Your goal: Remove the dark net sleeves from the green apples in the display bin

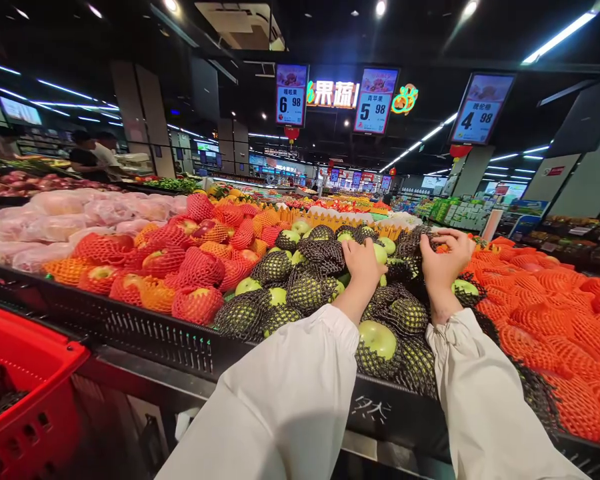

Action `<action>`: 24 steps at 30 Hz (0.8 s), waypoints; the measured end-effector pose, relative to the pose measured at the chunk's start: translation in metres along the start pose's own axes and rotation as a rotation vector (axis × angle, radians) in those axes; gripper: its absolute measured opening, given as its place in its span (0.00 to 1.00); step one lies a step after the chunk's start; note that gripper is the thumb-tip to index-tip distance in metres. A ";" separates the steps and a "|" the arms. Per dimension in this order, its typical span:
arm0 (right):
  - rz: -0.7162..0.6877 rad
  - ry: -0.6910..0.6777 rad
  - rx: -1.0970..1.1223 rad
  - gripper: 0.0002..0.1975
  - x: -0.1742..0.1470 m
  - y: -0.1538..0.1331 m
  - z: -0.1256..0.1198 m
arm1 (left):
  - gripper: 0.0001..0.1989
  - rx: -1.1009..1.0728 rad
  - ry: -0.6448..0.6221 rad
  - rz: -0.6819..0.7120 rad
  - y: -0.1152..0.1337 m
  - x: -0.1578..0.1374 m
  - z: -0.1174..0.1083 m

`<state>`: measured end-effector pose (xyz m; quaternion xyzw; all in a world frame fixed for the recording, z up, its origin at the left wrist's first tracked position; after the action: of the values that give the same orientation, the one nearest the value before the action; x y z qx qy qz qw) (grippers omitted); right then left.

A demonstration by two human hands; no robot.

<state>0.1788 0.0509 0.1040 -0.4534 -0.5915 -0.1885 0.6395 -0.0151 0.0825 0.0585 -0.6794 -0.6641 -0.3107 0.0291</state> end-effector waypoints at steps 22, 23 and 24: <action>0.345 -0.169 0.225 0.27 -0.004 0.063 0.040 | 0.33 -1.422 0.213 -0.022 -0.016 -0.004 0.000; 0.366 -0.129 0.245 0.28 -0.004 0.066 0.039 | 0.32 -1.417 0.200 0.001 -0.014 -0.004 0.002; 0.399 -0.094 0.268 0.29 -0.005 0.071 0.039 | 0.32 -1.397 0.173 0.017 -0.011 -0.003 0.004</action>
<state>0.2102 0.1172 0.0703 -0.4804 -0.5392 0.0430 0.6904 -0.0236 0.0829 0.0493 -0.5170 -0.2991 -0.7173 -0.3588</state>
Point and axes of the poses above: each hand's wrist, its own x-axis towards the middle knuckle, its own z-axis out of the palm, y = z × x, the point moved 8 cm from there along x, towards the middle knuckle, and after that the axes turned 10 degrees about -y, right-handed, at the moved point
